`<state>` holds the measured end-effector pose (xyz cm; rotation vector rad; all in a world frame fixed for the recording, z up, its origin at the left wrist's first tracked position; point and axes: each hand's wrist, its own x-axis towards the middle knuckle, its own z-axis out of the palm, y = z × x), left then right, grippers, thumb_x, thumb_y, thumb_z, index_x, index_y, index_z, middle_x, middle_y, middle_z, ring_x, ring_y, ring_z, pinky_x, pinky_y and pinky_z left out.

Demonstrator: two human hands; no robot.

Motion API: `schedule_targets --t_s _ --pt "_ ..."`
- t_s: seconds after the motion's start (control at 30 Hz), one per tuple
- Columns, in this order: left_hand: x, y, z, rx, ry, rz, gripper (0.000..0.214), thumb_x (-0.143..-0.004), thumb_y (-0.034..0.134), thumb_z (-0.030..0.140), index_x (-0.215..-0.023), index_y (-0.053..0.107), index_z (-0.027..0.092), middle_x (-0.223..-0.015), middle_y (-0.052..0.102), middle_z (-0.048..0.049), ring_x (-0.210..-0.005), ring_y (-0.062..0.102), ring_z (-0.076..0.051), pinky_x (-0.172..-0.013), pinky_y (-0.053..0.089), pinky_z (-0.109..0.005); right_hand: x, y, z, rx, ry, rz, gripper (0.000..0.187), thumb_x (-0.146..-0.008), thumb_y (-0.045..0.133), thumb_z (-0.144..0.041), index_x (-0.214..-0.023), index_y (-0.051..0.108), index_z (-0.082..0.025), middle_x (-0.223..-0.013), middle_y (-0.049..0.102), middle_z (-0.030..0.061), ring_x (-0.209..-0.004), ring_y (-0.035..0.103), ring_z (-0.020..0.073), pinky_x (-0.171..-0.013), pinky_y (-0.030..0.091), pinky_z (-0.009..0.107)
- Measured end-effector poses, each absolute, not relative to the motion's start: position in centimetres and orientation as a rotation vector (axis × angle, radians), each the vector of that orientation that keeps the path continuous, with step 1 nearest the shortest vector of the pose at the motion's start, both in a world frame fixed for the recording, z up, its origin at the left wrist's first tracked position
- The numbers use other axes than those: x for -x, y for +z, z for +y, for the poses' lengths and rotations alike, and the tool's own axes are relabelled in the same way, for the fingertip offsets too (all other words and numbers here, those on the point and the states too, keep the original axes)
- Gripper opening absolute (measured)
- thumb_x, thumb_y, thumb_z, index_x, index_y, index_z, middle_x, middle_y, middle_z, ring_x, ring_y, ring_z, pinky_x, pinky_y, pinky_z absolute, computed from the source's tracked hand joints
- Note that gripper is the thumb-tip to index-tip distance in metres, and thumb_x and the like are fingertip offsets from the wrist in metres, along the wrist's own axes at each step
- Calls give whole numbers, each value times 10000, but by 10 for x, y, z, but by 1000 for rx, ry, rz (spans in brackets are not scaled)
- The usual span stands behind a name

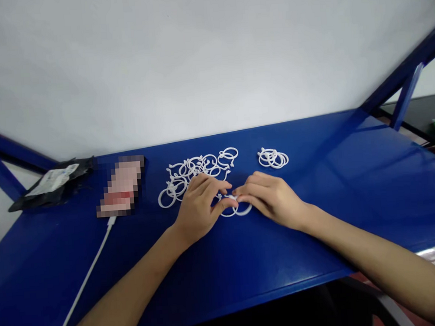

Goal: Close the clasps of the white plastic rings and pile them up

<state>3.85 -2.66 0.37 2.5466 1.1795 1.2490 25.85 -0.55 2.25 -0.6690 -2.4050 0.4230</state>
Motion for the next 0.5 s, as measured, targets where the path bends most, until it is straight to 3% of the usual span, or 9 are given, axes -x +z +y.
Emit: schedule_targets --t_s 0.23,0.5 --pt "-36 2 -23 -2602 1063 1431 90 -941 571 222 -1004 632 200 -963 664 -34 -975 546 -218 -903 458 -407 -294 19 50 1319 36 -1937 226 -955 528 -308 -934 724 -198 -824 688 64 -756 592 204 -741 466 356" --pt "-42 -5 -28 -2632 876 1415 135 -943 579 271 -1032 641 191 -1075 631 -60 -1045 529 -242 -949 444 -454 -308 1 82 1523 118 -1879 286 -916 526 -330 -906 781 -200 -820 705 80 -747 581 214 -796 464 415"
